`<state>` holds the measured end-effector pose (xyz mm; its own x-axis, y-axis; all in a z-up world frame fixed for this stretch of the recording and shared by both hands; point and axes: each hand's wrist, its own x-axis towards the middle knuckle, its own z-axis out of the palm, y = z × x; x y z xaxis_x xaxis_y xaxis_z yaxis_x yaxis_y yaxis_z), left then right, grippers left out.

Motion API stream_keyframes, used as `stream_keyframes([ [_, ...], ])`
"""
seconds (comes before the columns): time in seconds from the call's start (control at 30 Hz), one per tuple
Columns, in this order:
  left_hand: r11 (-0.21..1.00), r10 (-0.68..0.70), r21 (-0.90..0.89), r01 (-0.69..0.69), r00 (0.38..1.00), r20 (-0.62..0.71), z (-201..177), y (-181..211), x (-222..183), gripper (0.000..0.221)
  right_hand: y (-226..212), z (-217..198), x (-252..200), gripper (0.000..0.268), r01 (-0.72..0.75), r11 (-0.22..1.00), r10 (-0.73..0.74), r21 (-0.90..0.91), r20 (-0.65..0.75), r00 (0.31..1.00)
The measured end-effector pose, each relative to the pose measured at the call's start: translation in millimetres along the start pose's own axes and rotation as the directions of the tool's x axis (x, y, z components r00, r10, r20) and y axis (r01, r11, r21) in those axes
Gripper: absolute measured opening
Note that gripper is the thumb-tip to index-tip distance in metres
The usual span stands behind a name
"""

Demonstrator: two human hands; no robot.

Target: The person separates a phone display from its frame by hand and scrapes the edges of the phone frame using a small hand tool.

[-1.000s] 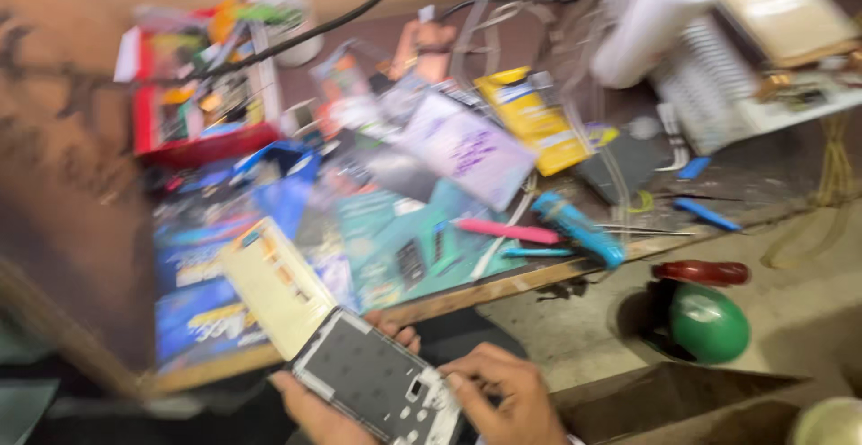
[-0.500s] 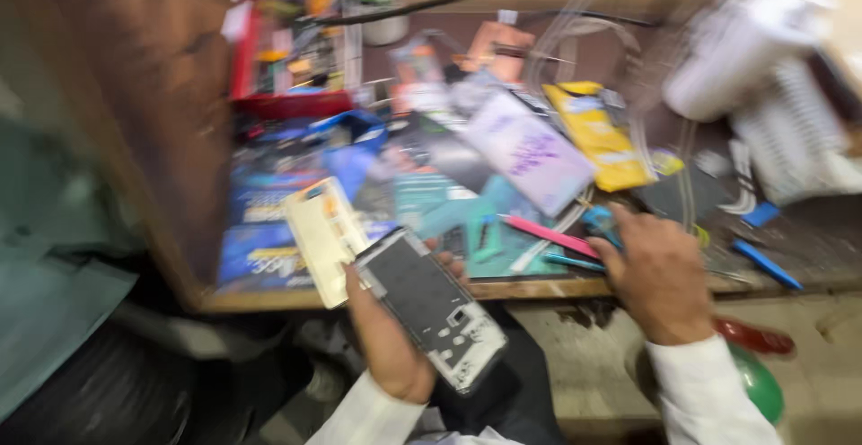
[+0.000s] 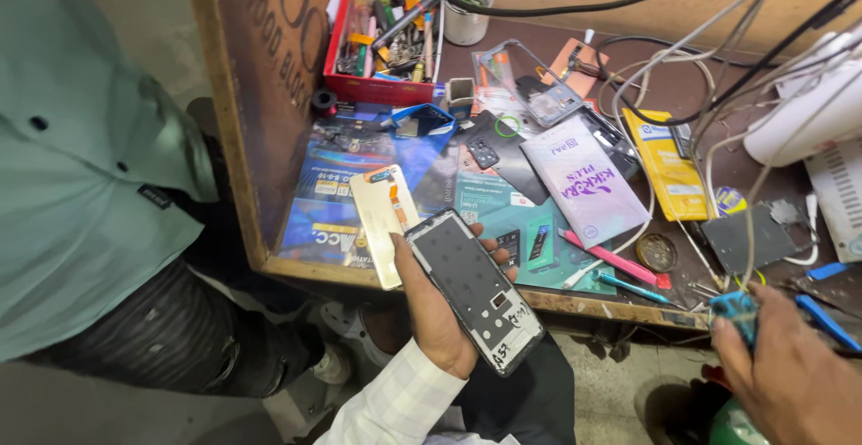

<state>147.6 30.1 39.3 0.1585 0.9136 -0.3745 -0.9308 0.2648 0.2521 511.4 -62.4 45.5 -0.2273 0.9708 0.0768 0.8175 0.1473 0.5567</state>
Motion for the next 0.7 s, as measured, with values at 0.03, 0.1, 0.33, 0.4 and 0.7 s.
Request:
stream_keyframes([
  [0.03, 1.0, 0.01, 0.012, -0.01, 1.0, -0.023, -0.6, 0.2, 0.1, 0.086, -10.9, 4.5, -11.2, 0.034, -0.014, 1.0, 0.014, 0.001, 0.011, 1.0],
  [0.1, 1.0, 0.001, 0.023, 0.0, 1.0, -0.031, -2.3, 1.5, 0.2, 0.085, -42.9, 16.8, -33.2, 0.059, -0.529, 0.63, 0.473, 0.569, 0.26, 0.842],
  [0.33, 0.995, 0.045, 0.095, -0.039, 0.997, -0.06, -2.6, 0.4, 0.5, 0.085, -156.5, 24.2, -85.0, 0.059, -0.455, 0.393, 0.387, 0.799, 0.305, 0.87],
  [0.4, 0.995, 0.041, 0.096, -0.034, 0.997, -0.07, -0.4, -0.5, -1.0, 0.083, -152.3, 9.9, -82.2, 0.061, -0.246, 0.411, 0.199, 0.878, 0.177, 0.964],
  [0.7, 0.993, 0.056, 0.105, -0.049, 0.997, -0.062, -2.4, 0.0, -4.9, 0.081, -142.2, -25.5, -48.7, 0.075, -0.2, 0.865, -0.112, 0.46, 0.566, 0.816],
])
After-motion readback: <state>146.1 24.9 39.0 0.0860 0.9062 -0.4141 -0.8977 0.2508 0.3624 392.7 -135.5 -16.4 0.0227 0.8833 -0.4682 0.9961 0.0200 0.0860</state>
